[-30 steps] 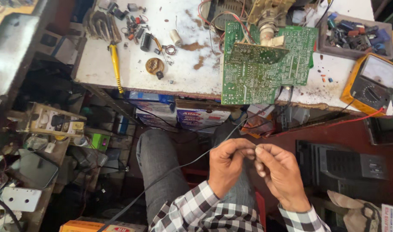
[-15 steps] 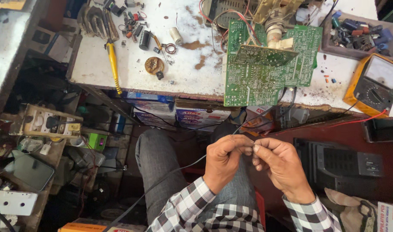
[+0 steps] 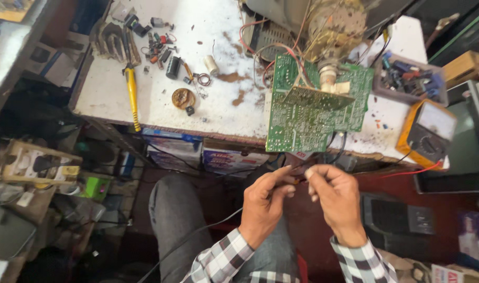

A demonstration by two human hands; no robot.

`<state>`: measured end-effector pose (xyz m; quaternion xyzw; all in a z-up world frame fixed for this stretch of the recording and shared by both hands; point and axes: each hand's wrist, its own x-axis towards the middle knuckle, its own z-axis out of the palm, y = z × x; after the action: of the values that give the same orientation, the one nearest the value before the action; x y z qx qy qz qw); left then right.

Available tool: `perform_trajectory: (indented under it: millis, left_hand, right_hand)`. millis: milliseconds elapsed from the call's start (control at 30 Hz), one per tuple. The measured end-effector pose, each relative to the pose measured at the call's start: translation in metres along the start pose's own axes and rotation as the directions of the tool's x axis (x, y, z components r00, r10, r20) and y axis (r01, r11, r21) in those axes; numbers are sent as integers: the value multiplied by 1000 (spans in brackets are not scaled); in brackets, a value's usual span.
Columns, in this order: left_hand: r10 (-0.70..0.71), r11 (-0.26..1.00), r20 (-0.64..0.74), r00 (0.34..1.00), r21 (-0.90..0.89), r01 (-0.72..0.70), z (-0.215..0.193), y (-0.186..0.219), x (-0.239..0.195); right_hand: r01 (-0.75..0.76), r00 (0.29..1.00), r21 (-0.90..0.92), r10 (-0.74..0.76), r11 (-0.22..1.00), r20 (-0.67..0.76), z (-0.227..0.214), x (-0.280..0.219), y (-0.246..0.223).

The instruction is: The person uses a soldering iron to work on a circuit board, repeatedly touching the tip to various points on the board. They also handle a multimeter probe, connecting it to the board to test connections. The person flips the board over multiple times to access different sides.

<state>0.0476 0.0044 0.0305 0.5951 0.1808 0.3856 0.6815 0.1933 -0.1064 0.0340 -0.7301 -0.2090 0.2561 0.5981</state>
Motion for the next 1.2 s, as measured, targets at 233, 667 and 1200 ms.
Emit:
perform_trajectory:
  millis: [233, 667, 1200]
  left_hand:
    - [-336, 939, 182, 924, -8, 343, -15, -38, -27]
    - [-651, 692, 434, 623, 2, 722, -70, -186, -121]
    - [-753, 646, 330, 570, 206, 735, -79, -171, -111]
  right_hand:
    - [138, 973, -331, -190, 933, -131, 8, 58, -19]
    - [144, 961, -438, -231, 888, -153, 16, 67, -13]
    - [146, 945, -509, -272, 848, -183, 18, 70, -9]
